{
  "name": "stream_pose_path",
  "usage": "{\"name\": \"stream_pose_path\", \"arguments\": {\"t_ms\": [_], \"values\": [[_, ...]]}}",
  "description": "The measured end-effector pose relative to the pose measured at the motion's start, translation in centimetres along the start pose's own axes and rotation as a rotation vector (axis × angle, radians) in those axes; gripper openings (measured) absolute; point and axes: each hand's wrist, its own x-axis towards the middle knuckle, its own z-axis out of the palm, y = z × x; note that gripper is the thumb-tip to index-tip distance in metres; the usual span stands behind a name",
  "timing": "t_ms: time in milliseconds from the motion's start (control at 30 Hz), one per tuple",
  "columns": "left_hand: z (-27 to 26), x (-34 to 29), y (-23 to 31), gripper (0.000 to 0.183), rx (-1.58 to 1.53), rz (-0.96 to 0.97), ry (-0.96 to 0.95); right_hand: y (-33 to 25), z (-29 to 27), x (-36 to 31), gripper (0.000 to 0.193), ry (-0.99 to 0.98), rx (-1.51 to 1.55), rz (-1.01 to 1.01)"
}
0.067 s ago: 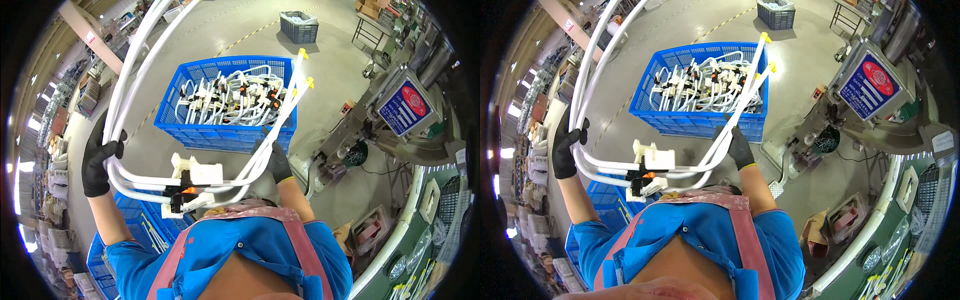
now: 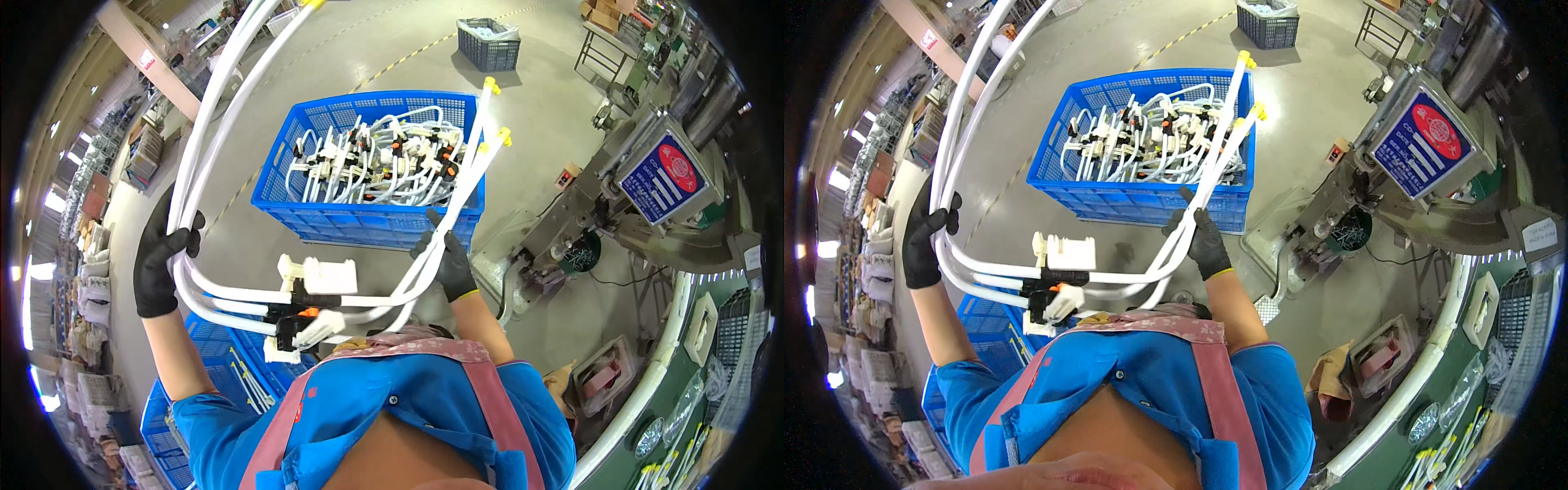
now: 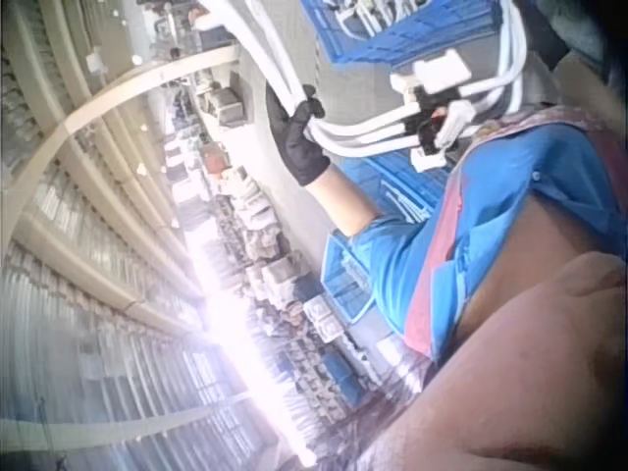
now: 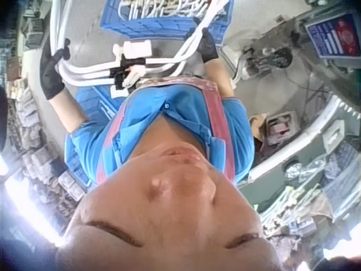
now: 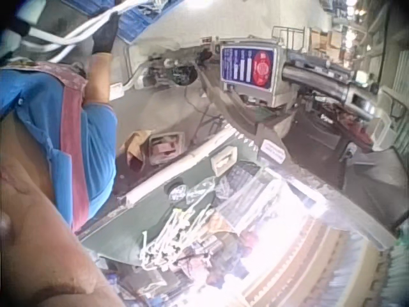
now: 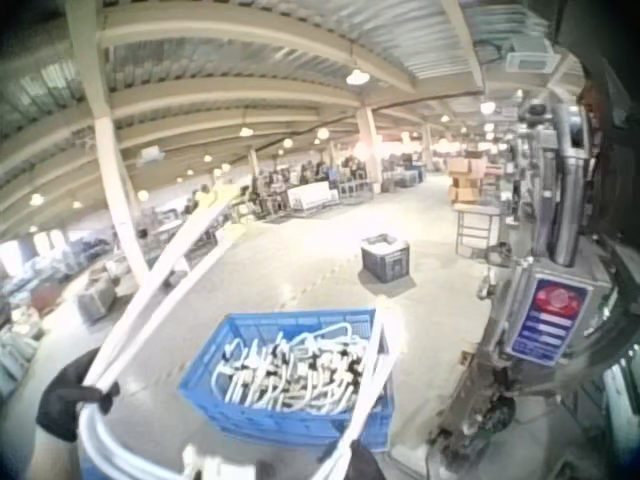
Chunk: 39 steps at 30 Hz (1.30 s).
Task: The person repeatedly picks white cable assemblies from a blue crate, inserts the yellow-tipped ends into a machine, and places the processed assemblies into a second blue crate. The cycle continues throughout the clip.
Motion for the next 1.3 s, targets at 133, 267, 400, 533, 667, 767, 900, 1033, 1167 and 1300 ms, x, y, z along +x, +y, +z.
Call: {"name": "stream_pose_path", "arguments": {"t_ms": [133, 267, 400, 533, 667, 767, 900, 1033, 1167, 1300], "values": [[-5.4, 3.9, -8.3, 0.07, -0.154, -0.129, -0.071, -0.6, 3.7, -0.1, 0.05, -0.074, 0.078, 0.037], [-6.0, 8.5, -21.2, 0.056, -0.349, -0.261, -0.149, -2.2, 9.6, -0.9, 0.044, -0.013, 0.035, 0.068], [-0.8, 10.3, -29.9, 0.052, 0.24, -0.504, -0.198, -2.2, 15.1, -1.3, 0.04, 0.135, -0.172, 0.12], [7.5, 6.5, -28.4, 0.069, 0.052, -0.255, -0.147, -0.3, 17.1, 0.1, 0.027, 0.02, -0.553, 0.128], [13.2, 0.3, -20.2, 0.096, -0.473, -0.131, -0.64, 0.4, 15.7, 2.4, 0.026, 0.026, -0.578, 0.06], [17.5, -1.5, -15.9, 0.104, -0.429, -0.119, -0.766, 0.7, 14.1, 2.2, 0.023, 0.133, -0.606, 0.009], [20.2, -0.8, -15.1, 0.074, -0.219, -0.104, -0.618, 2.3, 13.0, 1.7, 0.026, 0.222, -0.556, -0.028], [18.5, 0.7, -16.6, 0.043, -0.097, -0.149, -0.685, 0.0, 12.3, -0.1, 0.046, 0.159, -0.88, 0.006], [15.6, 0.8, -16.6, 0.043, -0.04, -0.133, -0.767, -6.5, 10.5, -2.8, 0.066, 0.299, -0.867, -0.187], [14.0, -1.3, -15.9, 0.037, 0.047, -0.268, -0.857, -10.8, 7.9, -7.7, 0.039, 0.565, -0.743, -0.56]]}}
